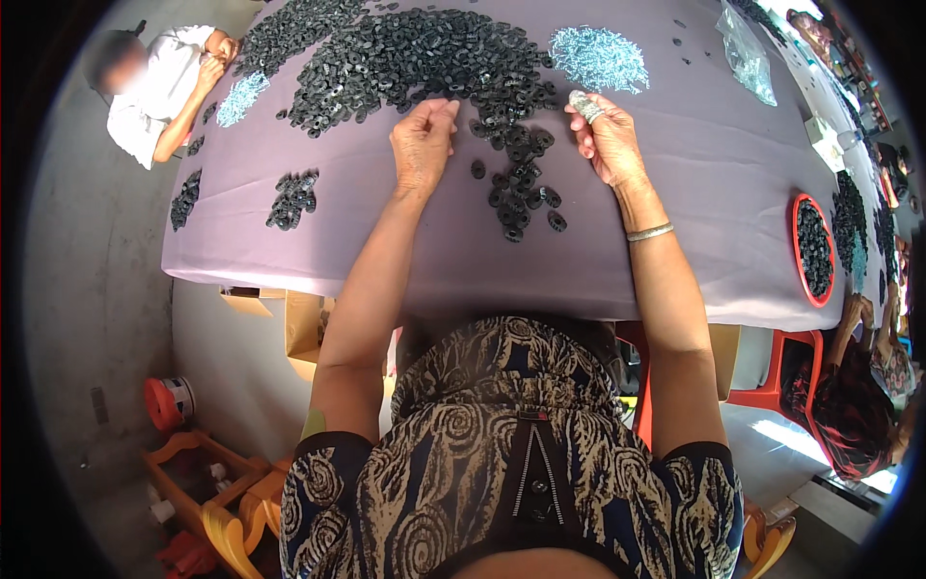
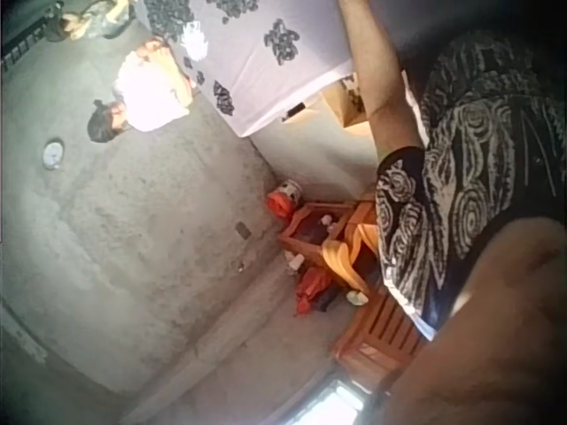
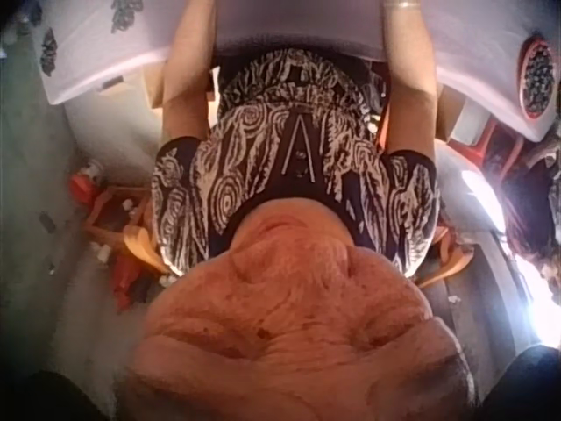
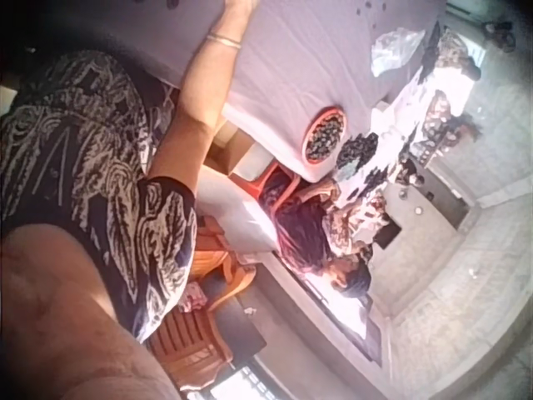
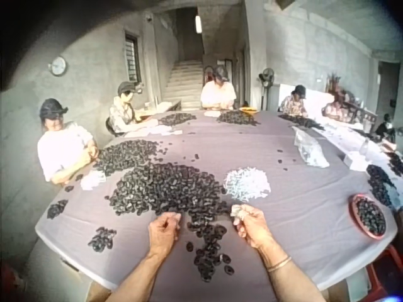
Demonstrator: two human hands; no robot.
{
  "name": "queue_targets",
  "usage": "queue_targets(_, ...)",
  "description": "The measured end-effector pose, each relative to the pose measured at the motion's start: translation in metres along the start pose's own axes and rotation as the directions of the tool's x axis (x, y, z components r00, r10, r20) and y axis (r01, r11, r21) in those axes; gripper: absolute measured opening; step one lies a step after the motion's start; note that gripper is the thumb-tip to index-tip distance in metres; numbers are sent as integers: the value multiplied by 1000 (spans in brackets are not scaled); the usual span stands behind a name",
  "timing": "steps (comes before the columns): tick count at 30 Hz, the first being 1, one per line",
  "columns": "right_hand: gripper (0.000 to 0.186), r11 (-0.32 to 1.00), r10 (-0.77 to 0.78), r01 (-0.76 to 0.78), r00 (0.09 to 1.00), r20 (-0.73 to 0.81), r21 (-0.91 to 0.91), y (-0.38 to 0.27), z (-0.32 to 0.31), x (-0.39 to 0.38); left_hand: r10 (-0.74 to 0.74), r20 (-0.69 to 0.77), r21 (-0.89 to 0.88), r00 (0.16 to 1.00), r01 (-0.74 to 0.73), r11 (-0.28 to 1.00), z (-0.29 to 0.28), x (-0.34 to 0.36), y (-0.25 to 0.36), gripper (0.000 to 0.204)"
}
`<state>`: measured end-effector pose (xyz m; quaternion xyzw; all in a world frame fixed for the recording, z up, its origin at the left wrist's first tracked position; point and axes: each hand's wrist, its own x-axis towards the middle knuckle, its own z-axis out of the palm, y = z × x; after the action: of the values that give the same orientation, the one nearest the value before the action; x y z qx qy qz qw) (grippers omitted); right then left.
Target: Sorting and inspecting small black plastic components at a communal workshop table.
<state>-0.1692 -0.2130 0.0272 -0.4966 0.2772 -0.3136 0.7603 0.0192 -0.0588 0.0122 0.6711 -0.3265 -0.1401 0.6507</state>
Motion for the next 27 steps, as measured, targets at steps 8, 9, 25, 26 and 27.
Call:
queue_targets(8, 51, 997, 43, -43, 999, -10, 62, -8, 2, -5, -107, 80, -17, 991, 109, 994, -7, -4, 13, 46)
queue_targets(9, 51, 997, 43, -43, 999, -8, 61, -8, 1, -6, -107, 78, -17, 991, 108, 994, -6, -3, 11, 46)
queue_targets(25, 21, 891, -204, 184, 979, -5, -416, 22, -4, 16, 7, 51, 193, 999, -16, 981, 8, -1, -1, 44)
queue_targets(26, 18, 775, -335, 282, 942, 12, -566, 27, -4, 19, 15, 80, 184, 997, -29, 983, 7, 0, -6, 39)
queue_targets(27, 19, 627, -424, 322, 905, 36, -709, 27, -7, 24, 23, 110, 174, 994, -42, 984, 5, 3, -12, 36)
